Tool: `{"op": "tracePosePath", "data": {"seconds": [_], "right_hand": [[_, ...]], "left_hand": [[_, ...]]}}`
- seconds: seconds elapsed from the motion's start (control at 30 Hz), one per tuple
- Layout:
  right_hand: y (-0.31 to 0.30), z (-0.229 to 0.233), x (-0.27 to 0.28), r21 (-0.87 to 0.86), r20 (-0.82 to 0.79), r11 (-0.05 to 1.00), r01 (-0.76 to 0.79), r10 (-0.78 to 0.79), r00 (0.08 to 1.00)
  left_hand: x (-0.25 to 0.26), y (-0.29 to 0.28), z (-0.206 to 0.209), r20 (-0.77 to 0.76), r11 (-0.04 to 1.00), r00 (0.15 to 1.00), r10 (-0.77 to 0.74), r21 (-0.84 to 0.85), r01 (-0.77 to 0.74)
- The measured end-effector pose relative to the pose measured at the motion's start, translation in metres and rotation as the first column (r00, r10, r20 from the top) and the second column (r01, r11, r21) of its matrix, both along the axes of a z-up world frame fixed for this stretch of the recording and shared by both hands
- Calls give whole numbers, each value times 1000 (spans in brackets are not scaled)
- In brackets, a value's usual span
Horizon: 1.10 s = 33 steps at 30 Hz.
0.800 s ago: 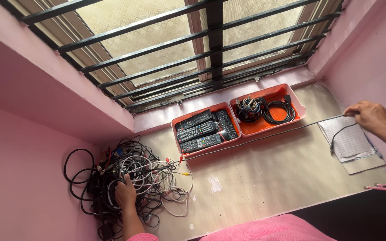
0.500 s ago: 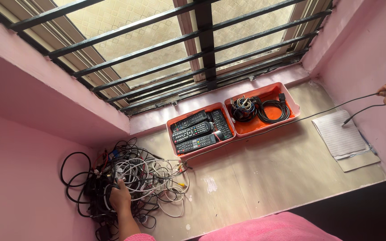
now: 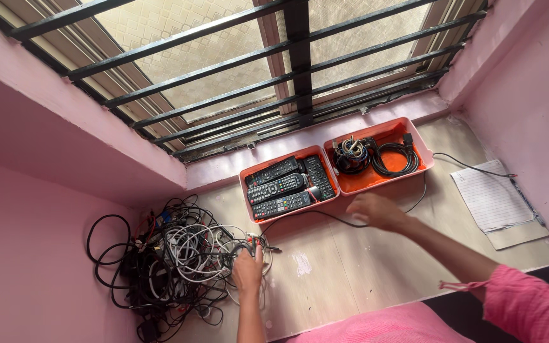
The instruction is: The person sorts various electronic cables and remotes, picking up individual wires from a large pile, coiling them by hand, and placing the organized coils into a plastic bin.
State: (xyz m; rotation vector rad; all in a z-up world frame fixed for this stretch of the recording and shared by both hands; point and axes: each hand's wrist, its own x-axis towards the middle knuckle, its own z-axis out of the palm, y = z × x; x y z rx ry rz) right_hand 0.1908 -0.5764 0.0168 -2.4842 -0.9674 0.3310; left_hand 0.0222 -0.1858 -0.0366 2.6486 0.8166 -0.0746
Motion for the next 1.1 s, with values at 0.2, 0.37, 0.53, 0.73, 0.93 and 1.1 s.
{"op": "tracePosePath", "data": {"seconds": [0.2,0.37,0.53,0.73,0.93,1.1], "right_hand": [[167,-25,-53,111,-177,962,-251,268,947],[225,-57,-59,75,-80,975,-207,213,974],[240,-76,-49,-42,10,974,-223,224,975],[217,-40,-33,120,-163,975,190,-169,972],[179,22,-15,-19,-7,977,213,-213,977],[175,49,-19,49,-127,998,-48,54,990]], "left_hand": [[-25,-25,-45,-144,990,982,-122,-94,109],[-49,-27,-5,10,958,976,-216,-190,214],[-62,-13,17,112,929,943,-313,-170,329],[-74,12,7,64,928,942,-330,-160,336],[-37,14,60,277,894,870,-408,-72,442],[-26,-17,113,451,741,678,-580,-53,669]]}}
